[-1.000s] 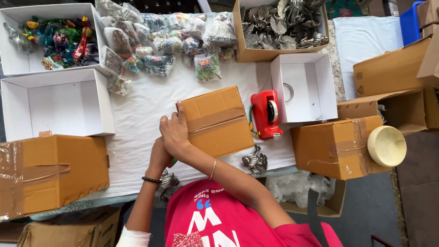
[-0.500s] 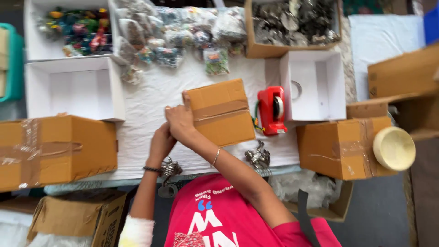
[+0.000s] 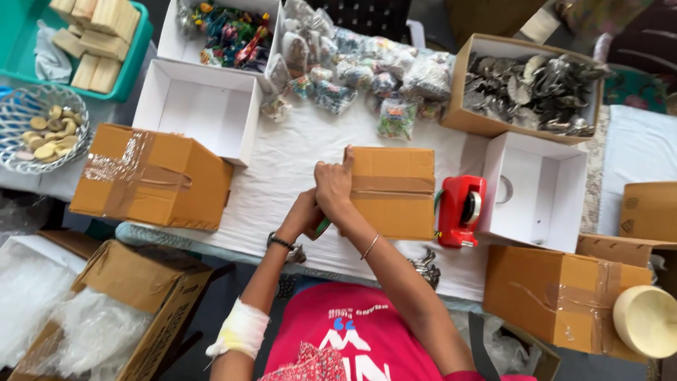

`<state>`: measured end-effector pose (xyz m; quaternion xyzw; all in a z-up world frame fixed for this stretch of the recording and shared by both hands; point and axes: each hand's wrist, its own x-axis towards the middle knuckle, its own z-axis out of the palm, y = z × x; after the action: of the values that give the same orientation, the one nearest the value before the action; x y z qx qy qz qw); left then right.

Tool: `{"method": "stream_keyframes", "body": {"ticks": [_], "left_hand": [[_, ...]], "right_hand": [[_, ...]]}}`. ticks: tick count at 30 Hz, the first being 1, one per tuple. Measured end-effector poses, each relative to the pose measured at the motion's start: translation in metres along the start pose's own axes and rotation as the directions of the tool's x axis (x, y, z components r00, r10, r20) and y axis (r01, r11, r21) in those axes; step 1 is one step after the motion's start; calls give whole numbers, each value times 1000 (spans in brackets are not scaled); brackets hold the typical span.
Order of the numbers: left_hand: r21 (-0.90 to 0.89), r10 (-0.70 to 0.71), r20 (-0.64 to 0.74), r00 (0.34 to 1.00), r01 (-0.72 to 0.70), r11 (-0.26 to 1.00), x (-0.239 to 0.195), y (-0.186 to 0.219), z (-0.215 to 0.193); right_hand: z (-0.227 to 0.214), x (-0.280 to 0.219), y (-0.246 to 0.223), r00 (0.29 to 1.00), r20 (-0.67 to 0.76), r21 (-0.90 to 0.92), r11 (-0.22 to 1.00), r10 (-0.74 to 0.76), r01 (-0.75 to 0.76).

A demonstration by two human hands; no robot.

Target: Packing small items into cardboard boxes and sealing them with packing tape.

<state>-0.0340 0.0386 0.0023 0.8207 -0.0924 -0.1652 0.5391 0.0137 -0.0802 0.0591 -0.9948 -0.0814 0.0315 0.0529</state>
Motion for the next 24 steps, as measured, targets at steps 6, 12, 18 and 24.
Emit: {"method": "stream_keyframes", "body": {"ticks": [6,12,18,24], "left_hand": [[204,-192,-102,976,209,956,-8,56,-17],[333,-61,-11,998,61,941,4,29,-29],[207,-221,103,970,197,958,15,35,-10],[265,-244,97,965,211,941,19,39,-8]], "right_hand": [[-65,-23,2,994,83,108,992,-66,57],[-98,-86,34,924,-349,486,813,-154,320],[-48,-146,138,596,-322,947,265,736,184],[92,-148,273,637,-78,854,381,767,-354]]}}
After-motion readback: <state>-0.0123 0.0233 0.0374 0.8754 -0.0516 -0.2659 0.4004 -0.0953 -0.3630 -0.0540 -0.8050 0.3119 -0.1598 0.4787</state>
